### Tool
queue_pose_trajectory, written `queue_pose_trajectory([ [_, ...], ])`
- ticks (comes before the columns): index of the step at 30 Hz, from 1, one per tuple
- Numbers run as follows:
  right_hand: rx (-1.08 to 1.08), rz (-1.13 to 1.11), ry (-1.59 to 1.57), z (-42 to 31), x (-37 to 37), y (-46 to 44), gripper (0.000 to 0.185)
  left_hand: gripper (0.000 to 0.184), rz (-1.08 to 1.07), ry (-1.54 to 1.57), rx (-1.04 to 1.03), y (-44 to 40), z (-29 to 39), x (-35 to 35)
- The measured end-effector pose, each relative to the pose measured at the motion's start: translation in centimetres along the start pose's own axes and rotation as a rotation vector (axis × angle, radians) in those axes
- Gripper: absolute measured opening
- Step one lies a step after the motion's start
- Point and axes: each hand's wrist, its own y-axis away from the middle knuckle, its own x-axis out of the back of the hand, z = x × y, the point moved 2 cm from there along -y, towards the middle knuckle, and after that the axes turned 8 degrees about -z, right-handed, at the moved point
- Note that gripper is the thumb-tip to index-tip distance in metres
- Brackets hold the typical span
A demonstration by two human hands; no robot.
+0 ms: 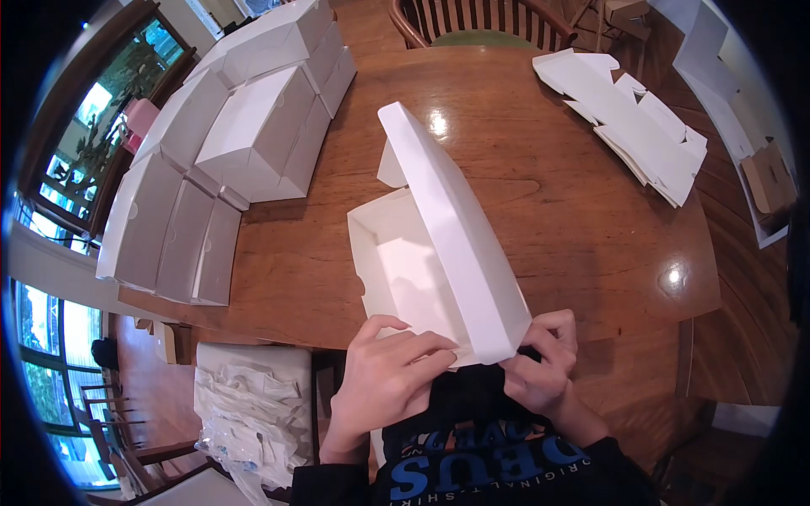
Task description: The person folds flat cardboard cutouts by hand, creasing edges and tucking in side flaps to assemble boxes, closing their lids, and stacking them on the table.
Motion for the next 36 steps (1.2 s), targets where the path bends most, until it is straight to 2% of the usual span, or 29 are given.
queue_pose_trajectory([
  [12, -0.004, 0.014, 0.001, 0.3, -0.3, 0.0, 0.016, 0.022, 0.099, -0.002, 0.040, -0.3, 0.6, -0.7],
  [16, -0.003, 0.016, -0.006, 0.4, -0.2, 0.0, 0.017, 0.023, 0.058, 0.020, 0.048, -0.3, 0.6, -1.1],
  [21, 0.001, 0.011, -0.014, 1.4, 0.2, 0.2, 0.020, 0.022, 0.105, -0.079, 0.080, -0.5, 1.2, -1.4],
  [25, 0.032, 0.009, 0.002, 1.7, 0.2, 0.2, 0.022, 0.019, 0.136, -0.090, 0.017, -0.1, 1.1, -1.5],
  [32, 0.065, -0.037, 0.007, 1.6, 1.0, 0.2, 0.021, 0.020, 0.047, -0.194, -0.030, -0.1, 1.4, -1.3],
  [36, 0.063, -0.042, 0.012, 1.6, 0.9, 0.3, 0.020, 0.020, 0.127, -0.204, -0.033, 0.6, 1.3, -2.0],
])
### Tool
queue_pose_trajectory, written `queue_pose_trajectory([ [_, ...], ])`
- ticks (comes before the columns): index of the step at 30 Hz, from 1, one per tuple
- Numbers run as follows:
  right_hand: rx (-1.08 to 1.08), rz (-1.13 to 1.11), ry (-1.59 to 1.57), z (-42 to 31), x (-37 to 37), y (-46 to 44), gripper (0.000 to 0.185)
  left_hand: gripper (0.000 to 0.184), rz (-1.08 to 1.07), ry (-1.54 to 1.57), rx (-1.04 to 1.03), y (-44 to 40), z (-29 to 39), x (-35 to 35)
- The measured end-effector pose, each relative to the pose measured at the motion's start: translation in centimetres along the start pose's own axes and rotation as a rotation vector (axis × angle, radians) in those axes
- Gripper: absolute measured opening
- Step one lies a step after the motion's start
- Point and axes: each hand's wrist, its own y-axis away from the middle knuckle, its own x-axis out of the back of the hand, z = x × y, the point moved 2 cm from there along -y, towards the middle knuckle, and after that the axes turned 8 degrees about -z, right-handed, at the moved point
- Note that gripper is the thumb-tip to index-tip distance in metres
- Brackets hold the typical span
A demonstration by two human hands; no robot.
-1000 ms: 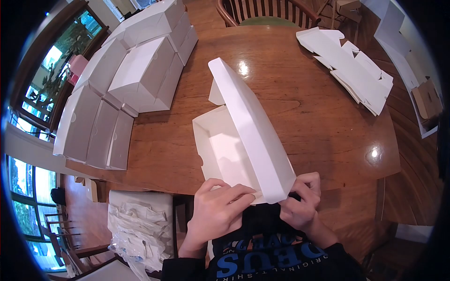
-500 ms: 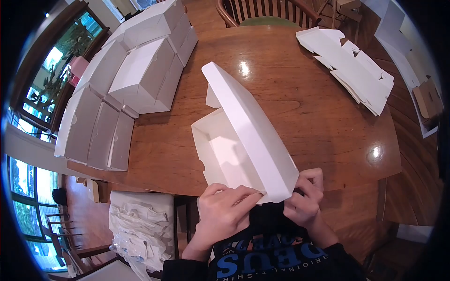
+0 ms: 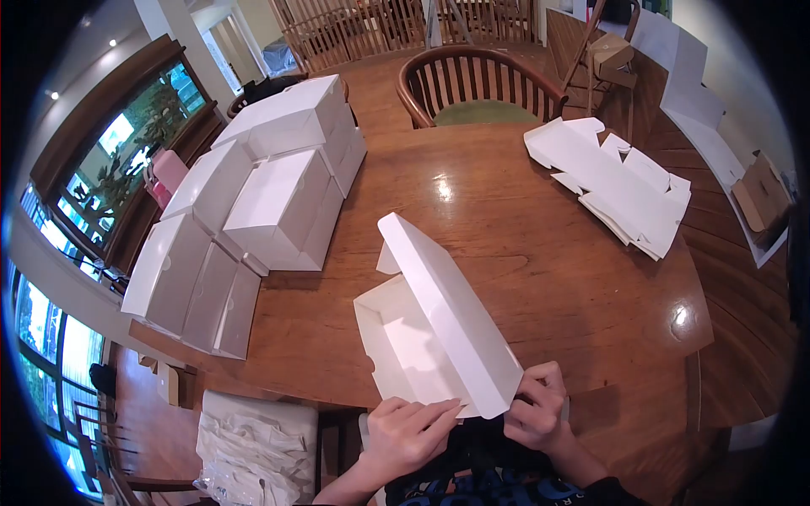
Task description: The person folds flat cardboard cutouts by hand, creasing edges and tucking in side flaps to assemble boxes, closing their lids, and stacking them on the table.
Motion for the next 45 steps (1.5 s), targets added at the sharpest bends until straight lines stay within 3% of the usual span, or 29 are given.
queue_pose_trajectory([
  [7, 0.034, -0.010, -0.040, -0.1, -0.2, 0.4, 0.019, 0.019, 0.026, 0.120, 0.169, 0.4, -0.2, 0.7],
  [9, 0.041, -0.011, -0.036, 0.0, -0.3, 0.3, 0.018, 0.016, -0.053, 0.019, 0.086, 0.0, 0.0, 0.9],
  [24, 0.037, 0.029, -0.048, -0.1, -0.9, 0.6, 0.022, 0.013, -0.107, -0.057, 0.085, -0.2, 0.2, 0.4],
  [45, 0.032, 0.004, -0.036, 0.4, -0.7, 0.4, 0.024, 0.020, -0.024, -0.011, 0.012, -0.3, -0.7, 0.3],
])
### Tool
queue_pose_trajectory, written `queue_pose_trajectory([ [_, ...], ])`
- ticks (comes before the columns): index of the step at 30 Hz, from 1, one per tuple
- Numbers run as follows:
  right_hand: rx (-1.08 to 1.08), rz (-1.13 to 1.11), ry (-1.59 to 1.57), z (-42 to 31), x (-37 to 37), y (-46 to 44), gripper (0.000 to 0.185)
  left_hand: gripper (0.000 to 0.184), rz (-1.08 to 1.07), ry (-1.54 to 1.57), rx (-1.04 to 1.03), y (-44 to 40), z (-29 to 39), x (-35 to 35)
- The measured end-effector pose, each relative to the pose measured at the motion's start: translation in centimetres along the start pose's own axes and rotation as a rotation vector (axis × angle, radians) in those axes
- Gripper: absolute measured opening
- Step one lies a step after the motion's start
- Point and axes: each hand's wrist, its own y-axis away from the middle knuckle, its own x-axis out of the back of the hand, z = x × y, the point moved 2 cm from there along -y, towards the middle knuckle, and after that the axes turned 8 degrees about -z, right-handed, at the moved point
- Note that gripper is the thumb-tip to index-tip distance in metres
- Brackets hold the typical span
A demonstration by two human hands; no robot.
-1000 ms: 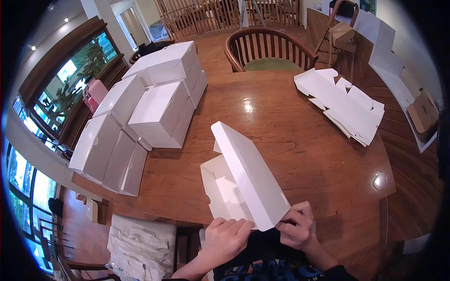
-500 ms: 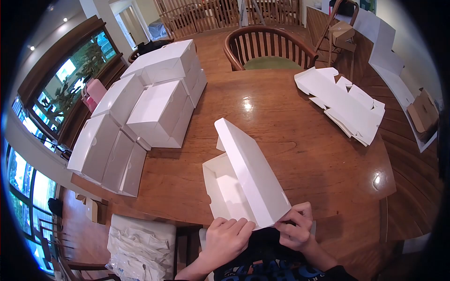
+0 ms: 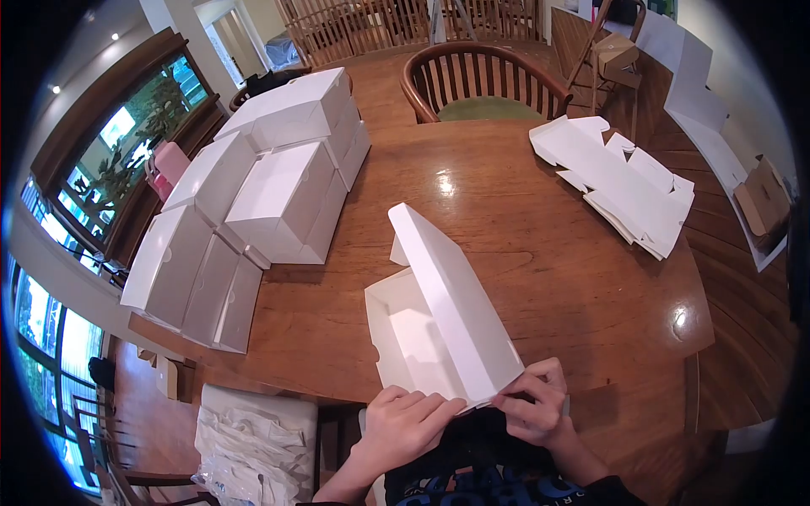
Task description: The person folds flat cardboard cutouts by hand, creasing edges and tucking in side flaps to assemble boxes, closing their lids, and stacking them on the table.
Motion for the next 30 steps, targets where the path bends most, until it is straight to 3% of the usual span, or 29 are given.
queue_pose_trajectory([
  [4, -0.006, -0.009, 0.035, 0.1, 0.2, -0.3, 0.023, 0.016, 0.039, 0.043, -0.042, 0.9, -0.9, -0.4],
  [6, -0.013, -0.006, 0.036, 0.2, 0.2, -0.5, 0.025, 0.013, 0.100, 0.039, -0.163, 1.5, -1.3, -0.7],
  [13, -0.091, 0.043, 0.069, 0.1, 0.3, -1.2, 0.034, 0.013, 0.182, 0.272, -0.111, 3.2, -2.5, -0.6],
  [18, -0.088, 0.019, 0.065, -0.7, -0.3, -1.1, 0.032, 0.025, 0.254, 0.189, -0.112, 2.9, -1.7, -0.5],
  [30, -0.083, 0.014, 0.108, -1.2, -0.6, -1.2, 0.032, 0.029, 0.300, 0.169, 0.011, 3.0, -1.5, -1.2],
])
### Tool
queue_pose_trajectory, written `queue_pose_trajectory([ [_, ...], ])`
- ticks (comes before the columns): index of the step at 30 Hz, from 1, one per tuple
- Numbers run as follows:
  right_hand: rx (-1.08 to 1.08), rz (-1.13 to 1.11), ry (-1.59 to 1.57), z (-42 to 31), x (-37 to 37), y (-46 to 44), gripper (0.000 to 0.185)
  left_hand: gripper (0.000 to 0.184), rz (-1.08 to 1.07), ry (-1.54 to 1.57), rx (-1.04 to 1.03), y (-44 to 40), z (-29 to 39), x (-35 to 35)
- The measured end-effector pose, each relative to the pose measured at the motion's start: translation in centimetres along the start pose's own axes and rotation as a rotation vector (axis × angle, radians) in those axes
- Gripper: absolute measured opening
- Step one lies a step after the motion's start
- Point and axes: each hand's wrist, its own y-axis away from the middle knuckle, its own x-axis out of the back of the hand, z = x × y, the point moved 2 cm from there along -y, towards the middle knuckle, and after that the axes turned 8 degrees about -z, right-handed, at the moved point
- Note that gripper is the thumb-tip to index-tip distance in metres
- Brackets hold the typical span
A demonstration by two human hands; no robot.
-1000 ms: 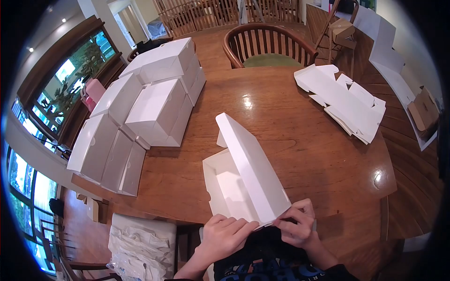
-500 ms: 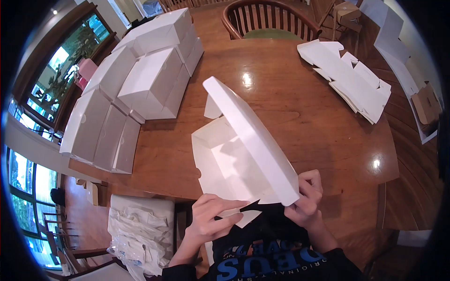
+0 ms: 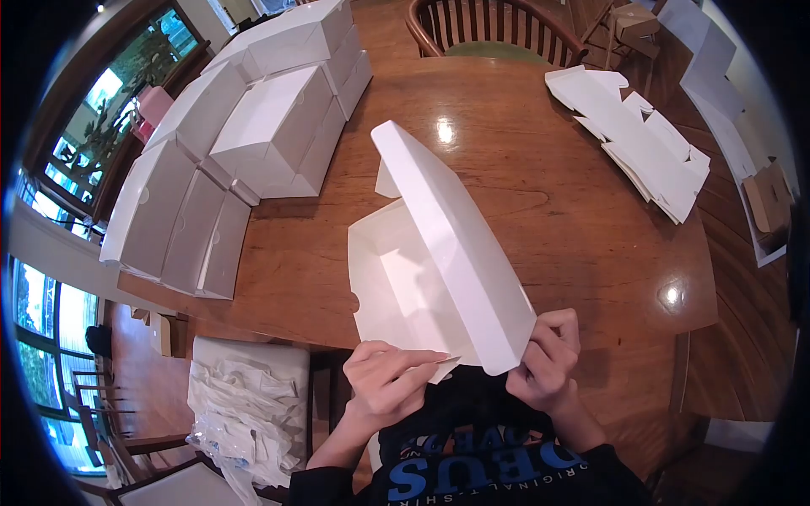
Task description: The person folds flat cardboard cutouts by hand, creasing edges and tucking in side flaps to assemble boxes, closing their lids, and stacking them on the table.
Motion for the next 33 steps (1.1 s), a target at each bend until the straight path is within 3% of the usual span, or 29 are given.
queue_pose_trajectory([
  [12, -0.003, -0.013, 0.001, -0.1, 0.0, 0.1, 0.032, 0.027, -0.012, -0.039, 0.130, 0.1, 0.3, -0.1],
  [21, 0.012, -0.001, -0.008, -0.1, -0.2, 0.1, 0.033, 0.019, -0.184, -0.142, 0.084, -1.5, 1.4, 0.3],
  [33, 0.033, 0.007, -0.025, -0.3, -0.4, 0.3, 0.021, 0.018, -0.195, -0.105, 0.066, -2.0, 1.3, -0.3],
])
